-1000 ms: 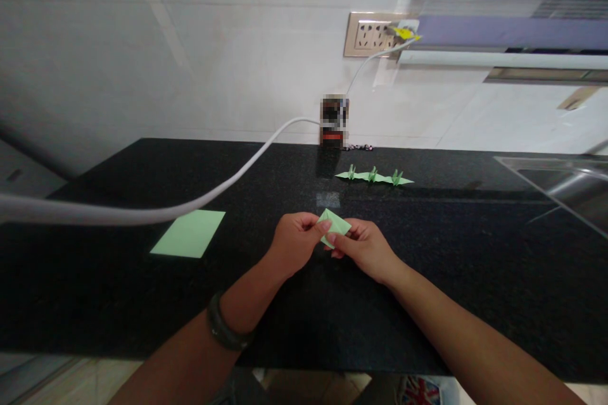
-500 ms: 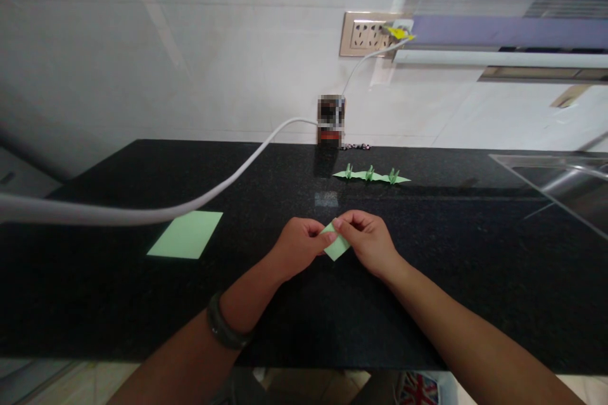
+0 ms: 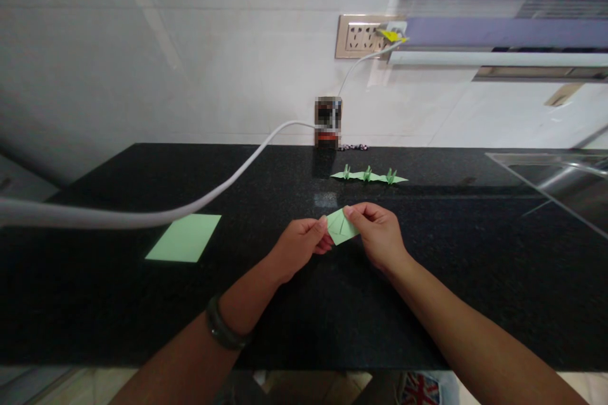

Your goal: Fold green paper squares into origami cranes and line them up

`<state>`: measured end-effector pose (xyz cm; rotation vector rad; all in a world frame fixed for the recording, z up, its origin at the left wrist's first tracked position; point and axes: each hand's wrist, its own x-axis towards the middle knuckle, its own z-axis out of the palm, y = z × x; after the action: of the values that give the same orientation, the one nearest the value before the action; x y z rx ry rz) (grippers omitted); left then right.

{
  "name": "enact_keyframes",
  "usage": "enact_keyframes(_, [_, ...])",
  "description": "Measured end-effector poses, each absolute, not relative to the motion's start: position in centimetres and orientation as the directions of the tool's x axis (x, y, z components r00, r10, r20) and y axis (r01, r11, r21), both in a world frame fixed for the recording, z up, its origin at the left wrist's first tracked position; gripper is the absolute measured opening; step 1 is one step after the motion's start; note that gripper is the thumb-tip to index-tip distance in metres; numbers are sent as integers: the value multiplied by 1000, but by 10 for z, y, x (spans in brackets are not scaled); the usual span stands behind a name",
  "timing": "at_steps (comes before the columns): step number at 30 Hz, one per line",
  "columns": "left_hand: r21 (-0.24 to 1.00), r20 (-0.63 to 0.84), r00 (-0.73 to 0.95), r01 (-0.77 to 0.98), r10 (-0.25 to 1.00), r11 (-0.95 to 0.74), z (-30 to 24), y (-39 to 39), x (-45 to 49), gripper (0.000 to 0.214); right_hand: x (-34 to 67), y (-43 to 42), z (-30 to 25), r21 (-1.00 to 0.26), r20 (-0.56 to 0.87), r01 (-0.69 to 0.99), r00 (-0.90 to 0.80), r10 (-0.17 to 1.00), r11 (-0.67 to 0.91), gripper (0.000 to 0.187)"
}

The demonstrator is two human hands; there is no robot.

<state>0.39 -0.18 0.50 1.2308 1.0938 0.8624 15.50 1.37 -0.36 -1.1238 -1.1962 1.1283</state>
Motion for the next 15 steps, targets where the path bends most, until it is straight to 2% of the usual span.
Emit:
enact_keyframes(5, [976, -176, 255, -80, 951, 202, -1, -1, 5, 26, 152, 11, -5, -992, 93, -80, 17, 996, 94, 22])
enact_keyframes(9, [932, -205, 308, -228, 929, 281, -3, 2, 3, 22, 153, 14, -6, -970, 70, -237, -82, 994, 48, 25])
enact_keyframes(12, [862, -205, 449, -338, 870, 378, 0, 1, 2, 13, 156, 14, -4, -964, 57, -264, -236, 970, -7, 25])
enact_keyframes(15, [817, -187, 589, -351, 786, 458, 3, -4, 1, 11, 157, 11, -3, -977, 72, -212, -458, 886, -29, 29])
